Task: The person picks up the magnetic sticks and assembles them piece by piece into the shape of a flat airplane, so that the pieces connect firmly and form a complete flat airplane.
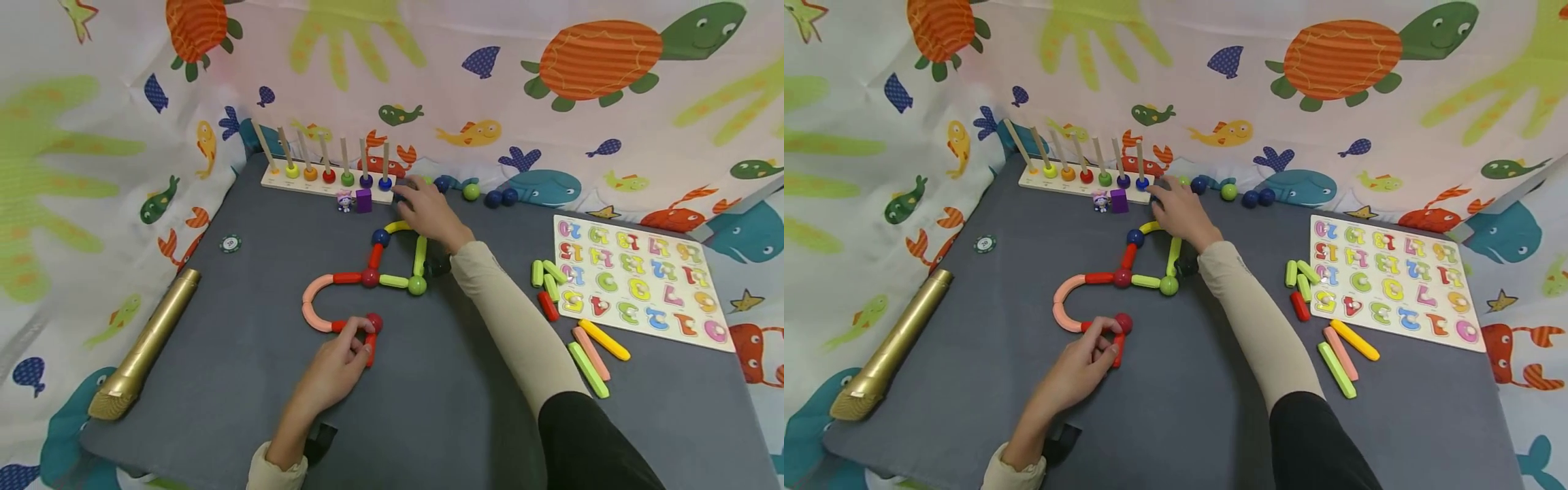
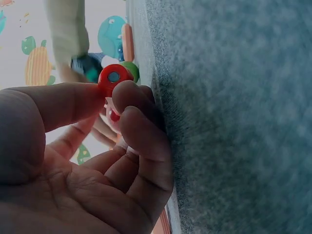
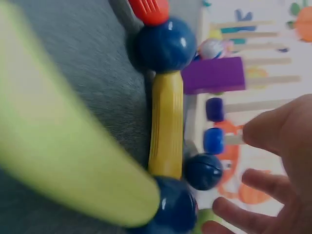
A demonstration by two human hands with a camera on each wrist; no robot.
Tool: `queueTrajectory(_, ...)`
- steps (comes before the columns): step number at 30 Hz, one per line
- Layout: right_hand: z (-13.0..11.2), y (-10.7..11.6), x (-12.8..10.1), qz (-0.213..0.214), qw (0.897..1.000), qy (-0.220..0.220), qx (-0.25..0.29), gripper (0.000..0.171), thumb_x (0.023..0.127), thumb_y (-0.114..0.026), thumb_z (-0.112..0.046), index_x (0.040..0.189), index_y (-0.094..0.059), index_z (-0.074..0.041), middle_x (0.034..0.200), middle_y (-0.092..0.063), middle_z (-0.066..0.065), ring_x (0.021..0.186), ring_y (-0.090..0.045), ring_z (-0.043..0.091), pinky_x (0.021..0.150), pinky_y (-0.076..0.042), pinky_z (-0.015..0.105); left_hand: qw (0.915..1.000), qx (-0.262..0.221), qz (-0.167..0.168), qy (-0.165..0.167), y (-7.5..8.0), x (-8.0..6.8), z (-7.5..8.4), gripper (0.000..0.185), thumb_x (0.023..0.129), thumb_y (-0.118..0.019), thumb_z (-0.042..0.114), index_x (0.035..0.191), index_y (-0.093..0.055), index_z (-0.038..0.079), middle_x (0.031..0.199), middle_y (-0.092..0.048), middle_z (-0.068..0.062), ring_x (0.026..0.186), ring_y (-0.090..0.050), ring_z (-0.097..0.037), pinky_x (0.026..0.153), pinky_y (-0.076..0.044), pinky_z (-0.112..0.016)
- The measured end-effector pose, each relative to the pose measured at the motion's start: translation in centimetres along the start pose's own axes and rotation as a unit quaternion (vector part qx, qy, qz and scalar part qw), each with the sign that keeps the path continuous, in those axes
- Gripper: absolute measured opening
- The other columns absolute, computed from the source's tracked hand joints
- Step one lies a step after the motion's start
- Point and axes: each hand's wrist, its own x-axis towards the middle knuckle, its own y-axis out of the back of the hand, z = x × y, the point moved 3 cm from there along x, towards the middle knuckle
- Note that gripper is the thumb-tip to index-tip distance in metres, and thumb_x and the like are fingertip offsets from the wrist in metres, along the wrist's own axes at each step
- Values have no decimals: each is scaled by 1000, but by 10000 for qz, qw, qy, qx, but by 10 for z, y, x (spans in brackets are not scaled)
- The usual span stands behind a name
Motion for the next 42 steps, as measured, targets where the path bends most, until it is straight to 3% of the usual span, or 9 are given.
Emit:
queueTrajectory(5,18,-8,13,-166,9994,-277,-76,37,105,-55,-5,140,-67,1,149,-54,25,140,-48,40,118,-38,52,9997,25,-154,-186,-9,3,1,19,107,-59,5,117,-72,16,75,-55,6,56,-45,-11,58,-41,-29)
queueTrajectory(11,13,10,-34,698,9897,-554,1121,31,100,-65,-1,131,-70,-1,128,-66,19,108,-59,34,92,-50,48,9977,-497,-408,-212,-12,4,3,13,107,-63,9,113,-74,14,80,-58,2,58,-49,-12,60,-43,-28)
queueTrajectory(14,-7,15,-74,260,9803,-374,1922,33,101,-73,-11,132,-67,-3,124,-68,15,97,-61,29,82,-51,44,9955,-779,-505,-191,-11,3,2,9,106,-67,12,114,-73,12,83,-60,-1,61,-52,-13,63,-45,-27)
queueTrajectory(19,-49,-7,-141,-960,9482,-53,3027,33,99,-80,-17,123,-61,-4,104,-68,10,81,-63,24,71,-52,36,9927,-1130,-421,50,-3,2,-1,9,106,-68,11,114,-71,10,87,-65,-3,67,-59,-19,67,-49,-29)
queueTrajectory(27,-101,-60,-198,-1796,9290,871,3117,30,96,-84,-25,91,-58,-13,72,-57,-9,61,-55,7,58,-43,25,9897,-1348,-347,328,10,10,-3,13,106,-67,12,119,-67,9,85,-72,-4,73,-66,-25,71,-52,-33)
queueTrajectory(32,-120,-82,-204,-1441,9357,953,3076,40,100,-80,-27,73,-53,-18,61,-52,-14,53,-54,1,51,-39,22,9888,-1397,-255,469,11,12,-4,13,105,-70,15,117,-68,9,83,-74,-4,73,-66,-23,70,-51,-33)
queueTrajectory(38,-117,-83,-205,-1044,9437,861,3017,41,104,-75,-27,71,-52,-19,59,-54,-16,51,-55,0,48,-41,22,9888,-1326,-238,636,9,13,-6,13,104,-71,14,114,-66,9,88,-75,-3,76,-66,-21,73,-50,-33)
queueTrajectory(40,-108,-76,-202,-834,9516,924,2810,42,106,-72,-28,70,-52,-19,59,-49,-16,50,-50,2,48,-39,23,9888,-1306,-253,680,8,11,-6,13,103,-72,14,113,-65,8,88,-74,-2,75,-65,-20,73,-49,-33)
queueTrajectory(42,-93,-64,-195,-201,9674,875,2368,39,107,-70,-26,72,-55,-18,61,-48,-11,52,-48,6,49,-38,27,9889,-1274,-261,724,6,10,-7,14,103,-72,14,114,-65,8,89,-73,-2,75,-65,-20,74,-48,-33)
